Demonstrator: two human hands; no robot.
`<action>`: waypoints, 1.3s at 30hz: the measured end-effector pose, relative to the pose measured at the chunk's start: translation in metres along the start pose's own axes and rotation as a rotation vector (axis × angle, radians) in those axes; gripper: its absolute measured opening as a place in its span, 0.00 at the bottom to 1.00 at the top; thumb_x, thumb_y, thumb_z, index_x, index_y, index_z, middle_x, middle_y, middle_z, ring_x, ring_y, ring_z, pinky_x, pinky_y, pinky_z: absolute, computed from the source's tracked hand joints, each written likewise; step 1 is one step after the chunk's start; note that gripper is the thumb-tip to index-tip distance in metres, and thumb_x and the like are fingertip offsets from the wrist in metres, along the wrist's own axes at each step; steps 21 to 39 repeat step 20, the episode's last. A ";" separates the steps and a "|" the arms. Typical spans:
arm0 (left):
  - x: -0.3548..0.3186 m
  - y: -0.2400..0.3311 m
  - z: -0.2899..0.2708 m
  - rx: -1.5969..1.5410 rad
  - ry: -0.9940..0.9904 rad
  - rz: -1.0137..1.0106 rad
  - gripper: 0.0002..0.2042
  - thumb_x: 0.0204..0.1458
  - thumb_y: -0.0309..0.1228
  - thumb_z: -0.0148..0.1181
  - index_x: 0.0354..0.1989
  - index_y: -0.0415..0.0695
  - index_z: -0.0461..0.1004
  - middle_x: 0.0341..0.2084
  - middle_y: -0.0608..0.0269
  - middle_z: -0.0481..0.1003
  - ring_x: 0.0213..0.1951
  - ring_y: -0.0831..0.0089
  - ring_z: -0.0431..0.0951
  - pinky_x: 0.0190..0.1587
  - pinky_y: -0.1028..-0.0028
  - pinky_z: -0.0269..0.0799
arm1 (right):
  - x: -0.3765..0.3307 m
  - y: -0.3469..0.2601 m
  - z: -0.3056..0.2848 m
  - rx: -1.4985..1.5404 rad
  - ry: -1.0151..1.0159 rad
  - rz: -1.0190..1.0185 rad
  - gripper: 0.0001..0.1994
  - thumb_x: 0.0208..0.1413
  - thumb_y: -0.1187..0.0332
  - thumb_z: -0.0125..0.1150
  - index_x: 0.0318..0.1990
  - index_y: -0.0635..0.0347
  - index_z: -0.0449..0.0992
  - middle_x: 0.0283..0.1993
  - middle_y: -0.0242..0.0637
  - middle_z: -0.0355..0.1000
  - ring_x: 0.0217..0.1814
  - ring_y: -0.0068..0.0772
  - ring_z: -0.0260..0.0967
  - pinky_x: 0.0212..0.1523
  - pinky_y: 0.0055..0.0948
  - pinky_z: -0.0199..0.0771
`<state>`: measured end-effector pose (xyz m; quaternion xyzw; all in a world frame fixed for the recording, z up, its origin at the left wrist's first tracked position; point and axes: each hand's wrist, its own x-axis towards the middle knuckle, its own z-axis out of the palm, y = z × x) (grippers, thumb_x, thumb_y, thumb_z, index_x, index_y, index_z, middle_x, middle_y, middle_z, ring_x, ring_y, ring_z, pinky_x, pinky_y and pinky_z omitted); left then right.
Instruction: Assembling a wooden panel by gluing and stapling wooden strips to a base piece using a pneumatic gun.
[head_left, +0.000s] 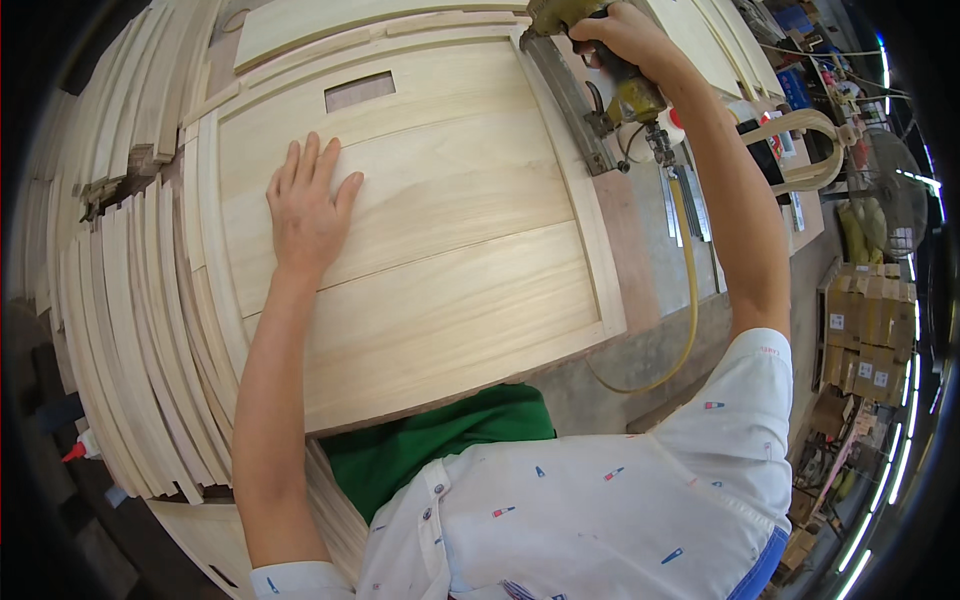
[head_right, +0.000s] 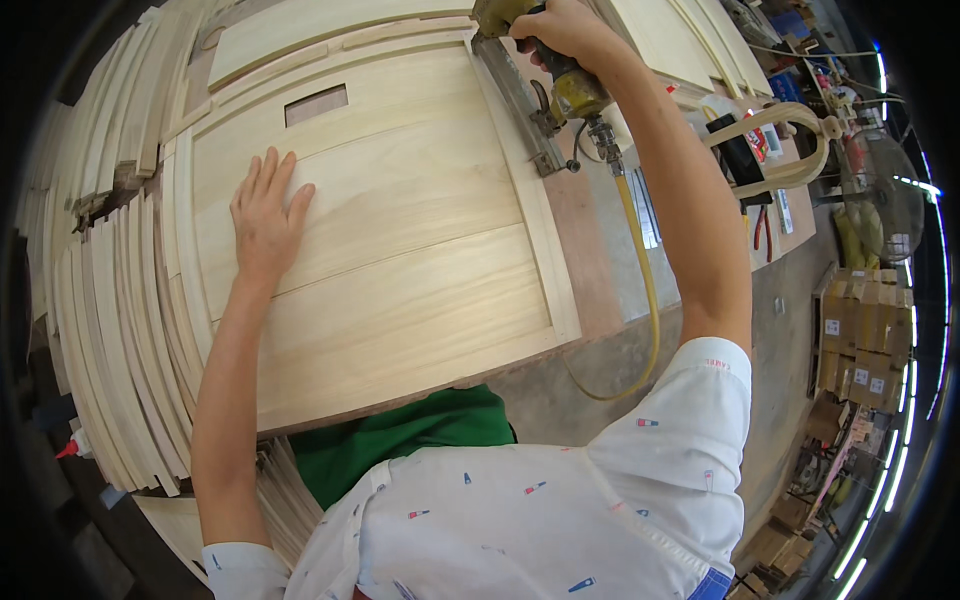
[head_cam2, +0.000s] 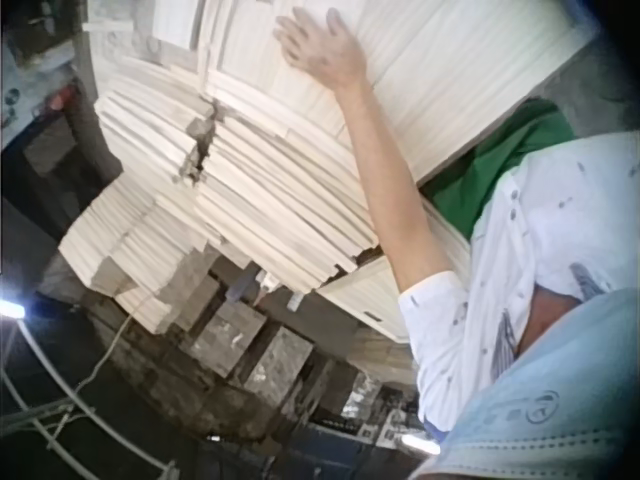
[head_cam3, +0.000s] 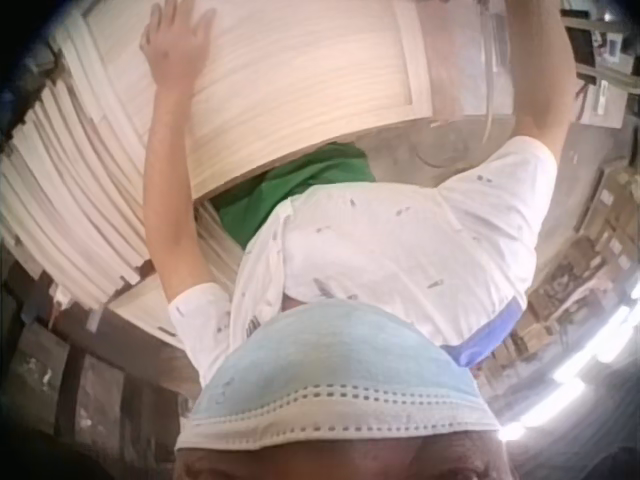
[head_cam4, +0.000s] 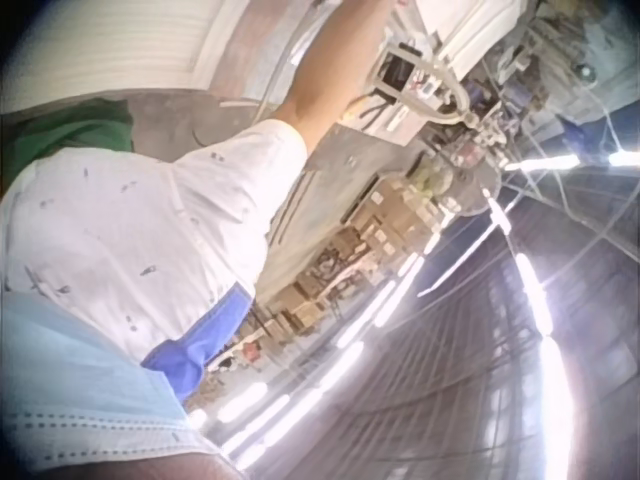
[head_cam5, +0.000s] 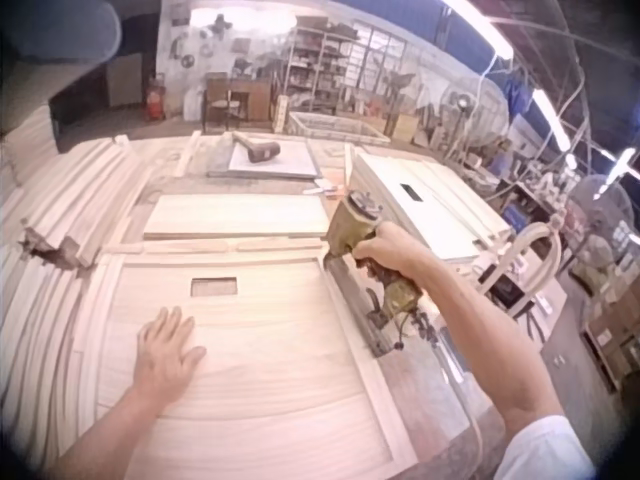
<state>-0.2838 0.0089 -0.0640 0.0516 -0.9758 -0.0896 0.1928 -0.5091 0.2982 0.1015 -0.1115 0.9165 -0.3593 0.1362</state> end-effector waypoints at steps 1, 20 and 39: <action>0.001 0.000 0.000 0.018 -0.001 -0.001 0.24 0.57 0.44 0.53 0.60 0.46 0.67 0.63 0.53 0.62 0.66 0.56 0.56 0.65 0.58 0.47 | 0.001 0.002 0.001 0.013 0.000 -0.015 0.09 0.46 0.69 0.59 0.28 0.68 0.77 0.19 0.35 0.70 0.17 0.25 0.66 0.19 0.25 0.66; 0.002 -0.003 0.005 0.076 0.001 0.004 0.24 0.58 0.46 0.52 0.60 0.49 0.67 0.63 0.54 0.63 0.66 0.56 0.56 0.65 0.59 0.47 | -0.091 0.050 -0.003 0.015 0.004 -0.050 0.17 0.45 0.61 0.63 0.35 0.68 0.73 0.24 0.38 0.73 0.19 0.24 0.70 0.22 0.22 0.71; 0.002 -0.003 0.005 0.076 0.001 0.004 0.24 0.58 0.46 0.52 0.60 0.49 0.67 0.63 0.54 0.63 0.66 0.56 0.56 0.65 0.59 0.47 | -0.091 0.050 -0.003 0.015 0.004 -0.050 0.17 0.45 0.61 0.63 0.35 0.68 0.73 0.24 0.38 0.73 0.19 0.24 0.70 0.22 0.22 0.71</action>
